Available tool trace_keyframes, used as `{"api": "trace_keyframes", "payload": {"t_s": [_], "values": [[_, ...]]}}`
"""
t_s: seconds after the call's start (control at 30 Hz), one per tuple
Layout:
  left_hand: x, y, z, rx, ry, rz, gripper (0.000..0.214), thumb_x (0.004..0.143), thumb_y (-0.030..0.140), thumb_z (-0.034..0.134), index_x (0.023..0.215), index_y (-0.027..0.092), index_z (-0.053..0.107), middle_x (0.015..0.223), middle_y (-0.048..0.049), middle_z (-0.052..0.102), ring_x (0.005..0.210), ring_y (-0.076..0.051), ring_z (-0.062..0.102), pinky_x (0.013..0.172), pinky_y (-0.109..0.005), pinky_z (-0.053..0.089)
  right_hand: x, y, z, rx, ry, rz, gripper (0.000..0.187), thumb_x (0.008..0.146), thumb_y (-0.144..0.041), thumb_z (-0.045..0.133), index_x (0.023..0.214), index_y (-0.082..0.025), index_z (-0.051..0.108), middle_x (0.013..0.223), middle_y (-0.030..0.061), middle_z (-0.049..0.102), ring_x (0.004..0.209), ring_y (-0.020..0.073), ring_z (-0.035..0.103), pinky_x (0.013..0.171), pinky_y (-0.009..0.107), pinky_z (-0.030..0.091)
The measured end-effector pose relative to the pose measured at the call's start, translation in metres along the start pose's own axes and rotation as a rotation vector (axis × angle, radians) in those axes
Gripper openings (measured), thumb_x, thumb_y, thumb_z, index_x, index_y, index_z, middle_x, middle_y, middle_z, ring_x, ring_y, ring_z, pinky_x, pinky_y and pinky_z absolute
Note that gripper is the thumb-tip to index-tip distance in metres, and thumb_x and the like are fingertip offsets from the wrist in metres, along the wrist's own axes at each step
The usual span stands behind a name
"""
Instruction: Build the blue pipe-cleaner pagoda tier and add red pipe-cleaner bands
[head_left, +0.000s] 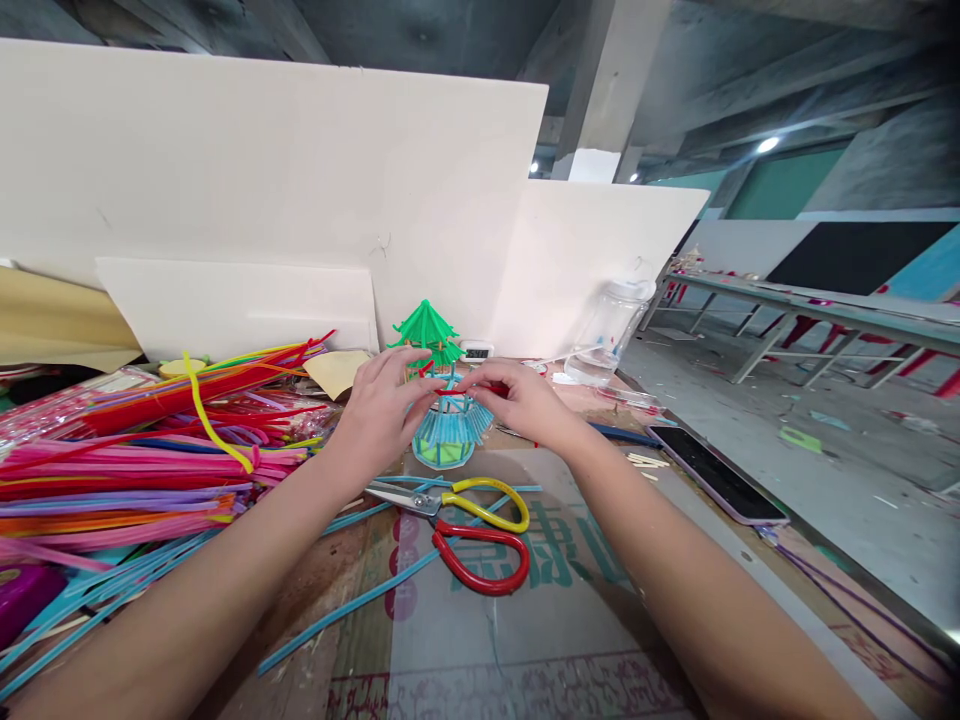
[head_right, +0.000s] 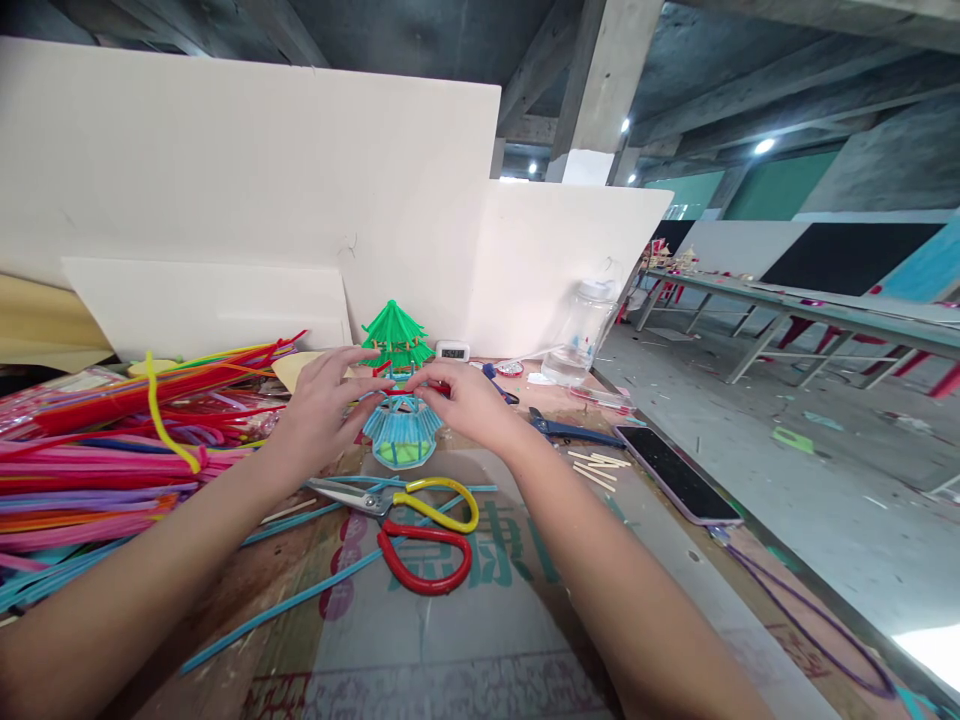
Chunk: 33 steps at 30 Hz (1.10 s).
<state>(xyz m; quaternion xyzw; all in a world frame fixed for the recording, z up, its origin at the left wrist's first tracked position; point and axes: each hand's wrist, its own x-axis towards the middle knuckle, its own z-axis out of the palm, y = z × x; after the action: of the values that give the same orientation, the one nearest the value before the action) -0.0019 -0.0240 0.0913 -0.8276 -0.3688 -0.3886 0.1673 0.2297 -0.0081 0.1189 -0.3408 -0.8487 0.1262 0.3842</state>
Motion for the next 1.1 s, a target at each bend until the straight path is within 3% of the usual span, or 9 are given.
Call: {"api": "trace_keyframes", "payload": {"t_s": [0.5,1.1], "values": [[0.004,0.011,0.007,-0.102,0.047,-0.19,0.017,0.098,0.03,0.059,0.1,0.024,0.075,0.121,-0.009,0.069,0.121,-0.027,0.061,0.105,-0.048,0.045,0.0,0.0,-0.001,0.021,0.002,0.049,0.016,0.09,-0.02,0.062,0.097,-0.019,0.076,0.09,0.0037,0.073,0.074,0.0155,0.06,0.066,0.027,0.044],[0.002,0.008,0.011,-0.069,0.097,-0.141,0.013,0.097,0.026,0.064,0.1,0.022,0.076,0.118,-0.0098,0.07,0.117,-0.028,0.062,0.1,-0.048,0.046,0.0,0.004,-0.004,0.045,0.018,0.004,0.017,0.088,-0.011,0.059,0.09,-0.019,0.074,0.09,0.0029,0.072,0.077,0.0147,0.061,0.067,0.026,0.044]]}}
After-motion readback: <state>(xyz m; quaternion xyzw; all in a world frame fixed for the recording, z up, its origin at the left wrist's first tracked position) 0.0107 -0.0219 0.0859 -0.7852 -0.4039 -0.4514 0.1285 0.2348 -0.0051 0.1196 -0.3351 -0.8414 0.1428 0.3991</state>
